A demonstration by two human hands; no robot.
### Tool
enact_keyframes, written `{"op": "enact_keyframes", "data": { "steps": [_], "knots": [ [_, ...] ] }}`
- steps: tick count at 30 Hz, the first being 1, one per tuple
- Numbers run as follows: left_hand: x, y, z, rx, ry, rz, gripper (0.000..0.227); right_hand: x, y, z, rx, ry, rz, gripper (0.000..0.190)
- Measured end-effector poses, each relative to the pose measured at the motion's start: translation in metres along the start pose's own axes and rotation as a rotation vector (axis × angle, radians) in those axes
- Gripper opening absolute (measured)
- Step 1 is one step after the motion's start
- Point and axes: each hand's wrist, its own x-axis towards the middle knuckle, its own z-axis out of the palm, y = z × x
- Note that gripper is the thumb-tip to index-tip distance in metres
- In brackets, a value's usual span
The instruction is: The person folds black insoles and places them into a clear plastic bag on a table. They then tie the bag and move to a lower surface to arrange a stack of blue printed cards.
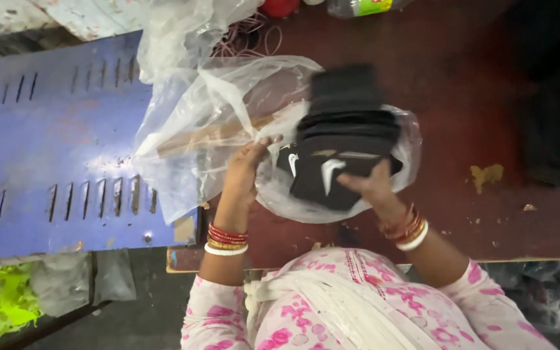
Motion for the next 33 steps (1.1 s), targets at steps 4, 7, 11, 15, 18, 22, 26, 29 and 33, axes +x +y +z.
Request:
{"op": "enact_keyframes", "data": {
  "steps": [4,7,11,15,18,22,26,29,33],
  "knots": [
    [-0.046,0.03,0.012,-0.156,0.16,0.048,0.03,0.012,-0.065,0.046,-0.07,-0.174,0.18,0.097],
    [-0.086,0.052,0.014,-0.225,0.073,0.332,0.033,0.033,-0.086,0.048,-0.633,-0.409,0.412,0.109],
    [-0.13,0.04,0.012,-0.146,0.063,0.269,0.047,0.047,-0.116,0.059,-0.985,-0.383,0.372,0.114],
    [-0.165,0.06,0.055,-0.056,-0.023,-0.082,0.078,0.053,-0.106,0.085,-0.989,-0.392,0.015,0.117],
    [-0.168,0.038,0.041,-0.335,-0.066,0.223,0.072,0.028,-0.04,0.112,-1.254,-0.375,-0.538,0.11],
    [-0.178,0.061,0.034,-0.735,-0.069,0.486,0.071,-0.005,0.009,0.125,-1.254,-0.582,-0.489,0.105],
    [-0.17,0.064,0.04,-0.686,-0.05,0.555,0.068,-0.008,0.009,0.125,-1.248,-0.567,-0.42,0.087],
    [-0.165,0.059,0.051,-0.284,0.224,0.584,0.067,-0.01,-0.021,0.111,-1.255,-0.731,-0.442,0.086],
    [-0.17,0.031,0.04,0.1,0.592,0.769,0.063,0.016,-0.091,0.03,-0.813,-0.803,-0.197,0.071]
  ]
}}
